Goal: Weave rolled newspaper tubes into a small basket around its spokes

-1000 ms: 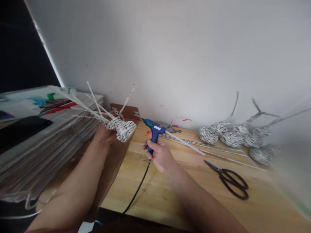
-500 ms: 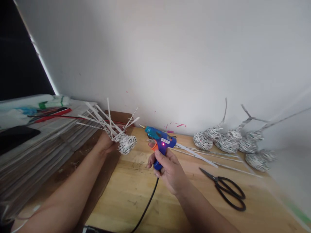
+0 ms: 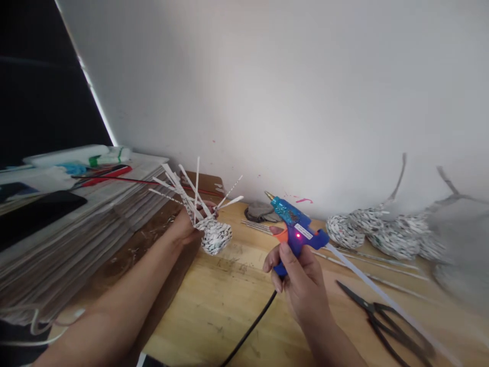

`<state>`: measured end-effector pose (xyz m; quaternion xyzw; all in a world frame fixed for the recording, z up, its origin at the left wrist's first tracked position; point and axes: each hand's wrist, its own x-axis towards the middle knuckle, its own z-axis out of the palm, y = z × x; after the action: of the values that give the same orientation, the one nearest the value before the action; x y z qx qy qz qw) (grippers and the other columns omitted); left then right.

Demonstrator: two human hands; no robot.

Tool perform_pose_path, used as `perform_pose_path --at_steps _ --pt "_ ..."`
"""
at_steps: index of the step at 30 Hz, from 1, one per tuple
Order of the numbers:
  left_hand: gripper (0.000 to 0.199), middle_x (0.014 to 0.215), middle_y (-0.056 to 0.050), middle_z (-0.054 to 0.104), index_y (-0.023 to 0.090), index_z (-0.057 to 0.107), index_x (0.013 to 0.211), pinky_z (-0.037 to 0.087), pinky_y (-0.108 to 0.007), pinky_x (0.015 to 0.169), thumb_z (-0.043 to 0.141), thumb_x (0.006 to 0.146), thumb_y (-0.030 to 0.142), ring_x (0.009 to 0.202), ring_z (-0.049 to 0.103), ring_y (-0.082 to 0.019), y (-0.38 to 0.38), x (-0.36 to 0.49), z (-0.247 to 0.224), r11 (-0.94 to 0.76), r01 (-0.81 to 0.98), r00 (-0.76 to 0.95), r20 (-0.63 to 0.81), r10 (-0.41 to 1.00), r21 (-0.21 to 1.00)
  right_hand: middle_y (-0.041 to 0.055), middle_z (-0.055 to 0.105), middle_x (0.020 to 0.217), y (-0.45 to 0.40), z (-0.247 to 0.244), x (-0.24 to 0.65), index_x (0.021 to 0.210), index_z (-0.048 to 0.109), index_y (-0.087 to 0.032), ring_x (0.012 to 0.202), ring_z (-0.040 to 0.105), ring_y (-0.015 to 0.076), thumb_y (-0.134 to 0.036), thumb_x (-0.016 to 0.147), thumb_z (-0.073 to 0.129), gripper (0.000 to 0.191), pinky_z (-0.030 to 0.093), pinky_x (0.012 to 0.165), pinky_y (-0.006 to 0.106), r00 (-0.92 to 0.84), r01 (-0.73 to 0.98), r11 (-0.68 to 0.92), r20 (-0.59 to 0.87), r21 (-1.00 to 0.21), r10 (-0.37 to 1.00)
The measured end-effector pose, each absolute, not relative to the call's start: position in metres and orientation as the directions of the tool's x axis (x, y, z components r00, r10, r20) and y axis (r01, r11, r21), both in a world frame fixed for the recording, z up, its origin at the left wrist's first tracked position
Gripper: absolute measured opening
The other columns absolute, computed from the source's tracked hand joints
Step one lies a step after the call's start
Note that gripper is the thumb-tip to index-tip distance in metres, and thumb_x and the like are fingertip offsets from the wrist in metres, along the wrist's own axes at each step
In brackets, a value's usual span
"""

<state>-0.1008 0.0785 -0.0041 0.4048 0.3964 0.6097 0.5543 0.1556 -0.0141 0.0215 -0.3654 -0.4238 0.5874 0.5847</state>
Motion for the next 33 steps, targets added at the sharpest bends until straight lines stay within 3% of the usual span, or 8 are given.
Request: perform_pose_path --at_steps 5,11,15,20,23,33 --pt "0.026 0.059 -0.004 0.069 0.014 0.071 0.068 0.047 -0.025 0.053 0.086 0.05 0.026 0.064 0.069 -0.021 0.074 -0.092 -0.006 0.018 -0.359 0.008 -0.016 1.0 0.933 0.0039 0.062 0.063 -0.027 0.017 0.155 0.085 0.068 -0.02 0.046 0.043 0.011 -0.047 0.089 0.065 0.028 0.031 0.04 0.025 -0.194 -0.055 0.103 0.111 -0.993 0.975" --pt "0.026 0.055 -0.003 0.067 0.015 0.071 0.07 0.045 -0.026 0.051 0.085 0.051 0.025 0.056 0.065 -0.019 0.072 -0.089 -0.006 0.057 -0.306 -0.013 -0.064 0.998 0.95 0.0037 0.06 0.059 -0.034 0.023 0.151 0.074 0.068 -0.021 0.055 0.052 0.0161 -0.05 0.088 0.064 0.032 0.045 0.052 0.031 -0.211 0.081 0.155 0.135 -0.985 0.968" --pt "0.022 0.056 -0.003 0.067 0.015 0.072 0.072 0.045 -0.026 0.052 0.083 0.055 0.025 0.053 0.062 -0.017 0.071 -0.088 -0.007 0.054 -0.297 -0.03 -0.065 0.997 0.953 0.0028 0.057 0.057 -0.03 0.023 0.151 0.068 0.063 -0.02 0.048 0.046 0.0122 -0.055 0.087 0.064 0.04 0.035 0.044 0.026 -0.249 0.002 0.044 0.042 -0.999 0.967" --pt "0.021 0.06 -0.004 0.069 0.015 0.074 0.071 0.042 -0.025 0.05 0.083 0.057 0.026 0.051 0.059 -0.015 0.071 -0.087 -0.009 0.05 -0.294 0.026 -0.044 0.999 0.955 -0.0031 0.05 0.057 -0.026 0.02 0.151 0.099 0.065 -0.02 0.046 0.046 0.0095 -0.056 0.083 0.071 0.039 0.018 0.04 0.019 -0.232 -0.245 -0.225 -0.168 -0.943 0.958" --pt "0.022 0.062 -0.005 0.07 0.015 0.074 0.072 0.044 -0.025 0.051 0.084 0.056 0.026 0.052 0.061 -0.015 0.071 -0.086 -0.01 0.061 -0.304 0.029 -0.055 0.998 0.951 -0.0045 0.048 0.056 -0.023 0.02 0.152 0.103 0.066 -0.02 0.043 0.043 0.0076 -0.055 0.081 0.072 0.042 0.012 0.037 0.017 -0.263 -0.34 -0.307 -0.224 -0.889 0.938" --pt "0.024 0.063 -0.006 0.071 0.013 0.074 0.072 0.047 -0.026 0.054 0.084 0.054 0.026 0.055 0.064 -0.016 0.073 -0.086 -0.011 0.045 -0.325 0.046 -0.032 0.998 0.945 -0.0056 0.043 0.054 -0.014 0.016 0.155 0.101 0.067 -0.02 0.04 0.04 0.0075 -0.057 0.082 0.07 0.041 0.014 0.031 0.016 -0.301 -0.368 -0.351 -0.247 -0.861 0.921"
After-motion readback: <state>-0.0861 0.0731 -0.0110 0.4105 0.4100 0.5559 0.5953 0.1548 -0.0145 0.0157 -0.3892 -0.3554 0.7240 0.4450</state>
